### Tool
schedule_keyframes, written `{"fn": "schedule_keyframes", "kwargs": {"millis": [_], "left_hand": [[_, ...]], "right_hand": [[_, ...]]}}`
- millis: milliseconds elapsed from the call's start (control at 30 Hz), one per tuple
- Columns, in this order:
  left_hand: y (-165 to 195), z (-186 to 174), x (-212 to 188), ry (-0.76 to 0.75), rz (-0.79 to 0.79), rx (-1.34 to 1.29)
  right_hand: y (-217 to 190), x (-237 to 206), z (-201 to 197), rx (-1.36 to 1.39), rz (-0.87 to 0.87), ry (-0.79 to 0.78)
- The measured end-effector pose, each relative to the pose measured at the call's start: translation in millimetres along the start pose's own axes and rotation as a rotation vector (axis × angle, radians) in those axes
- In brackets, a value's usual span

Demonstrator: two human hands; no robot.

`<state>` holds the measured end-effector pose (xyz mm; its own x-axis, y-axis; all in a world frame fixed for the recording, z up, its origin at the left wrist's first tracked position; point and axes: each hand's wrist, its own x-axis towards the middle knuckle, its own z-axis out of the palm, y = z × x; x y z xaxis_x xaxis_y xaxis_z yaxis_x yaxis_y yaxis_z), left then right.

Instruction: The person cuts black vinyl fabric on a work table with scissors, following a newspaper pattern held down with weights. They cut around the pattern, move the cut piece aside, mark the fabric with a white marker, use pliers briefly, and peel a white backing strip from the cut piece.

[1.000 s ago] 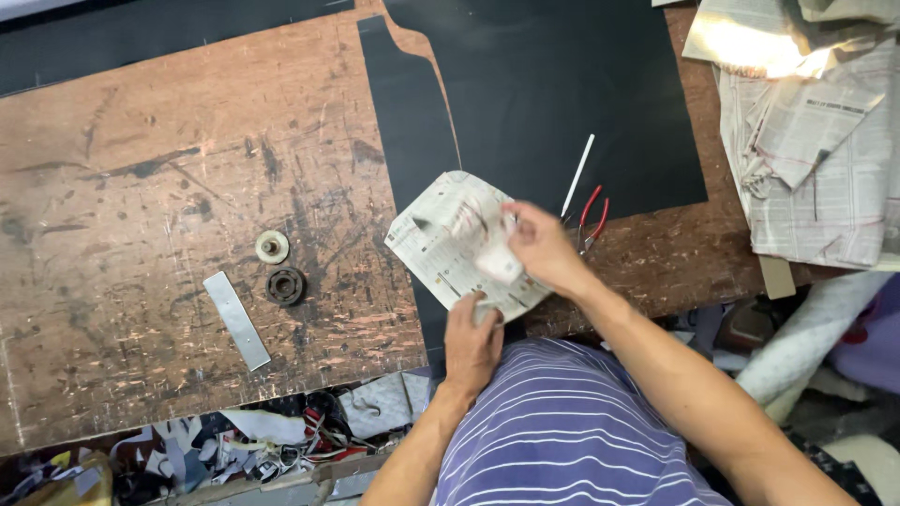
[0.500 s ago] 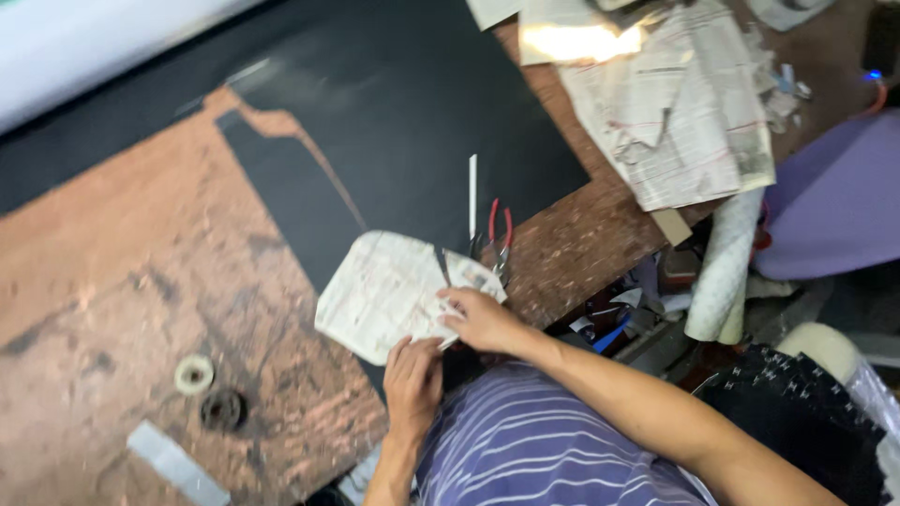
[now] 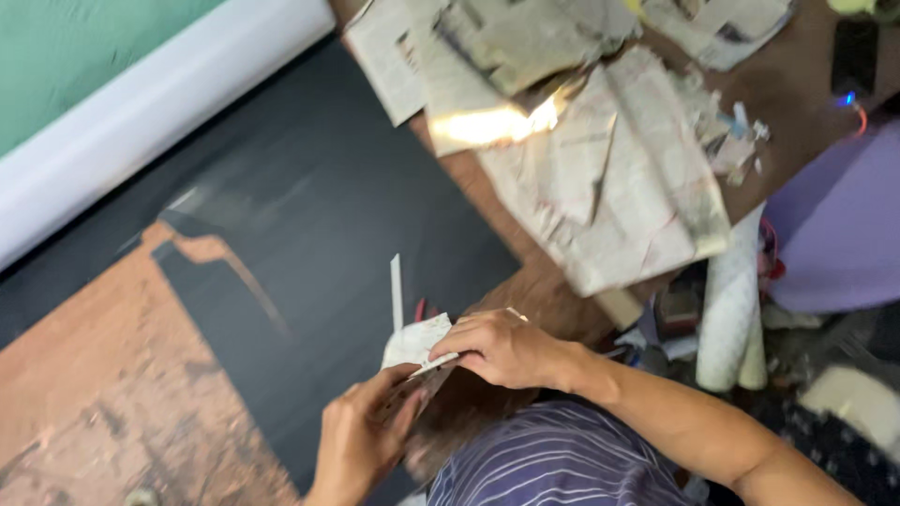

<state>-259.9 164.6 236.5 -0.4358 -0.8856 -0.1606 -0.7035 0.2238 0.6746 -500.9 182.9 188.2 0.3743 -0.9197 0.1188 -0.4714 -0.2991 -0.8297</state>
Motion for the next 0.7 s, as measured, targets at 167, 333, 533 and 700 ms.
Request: {"fn": "schedule_keyframes", "kwargs": {"millis": [167, 333, 533, 700], "left_hand": [[151, 92, 187, -0.047, 0.136, -0.048], [281, 187, 391, -0.089, 0.074, -0.294], [365, 261, 635, 0.158, 0.463, -0.084], [426, 300, 804, 0.462, 0.750, 0.129]], "right_hand": [[127, -44, -200, 0.003, -0.009, 0.268], [264, -145, -366, 0.028, 0.166, 0.918], [393, -300, -473, -0.117, 0.760, 1.104], [446, -366, -484, -0.115, 0.988, 1.134]]}}
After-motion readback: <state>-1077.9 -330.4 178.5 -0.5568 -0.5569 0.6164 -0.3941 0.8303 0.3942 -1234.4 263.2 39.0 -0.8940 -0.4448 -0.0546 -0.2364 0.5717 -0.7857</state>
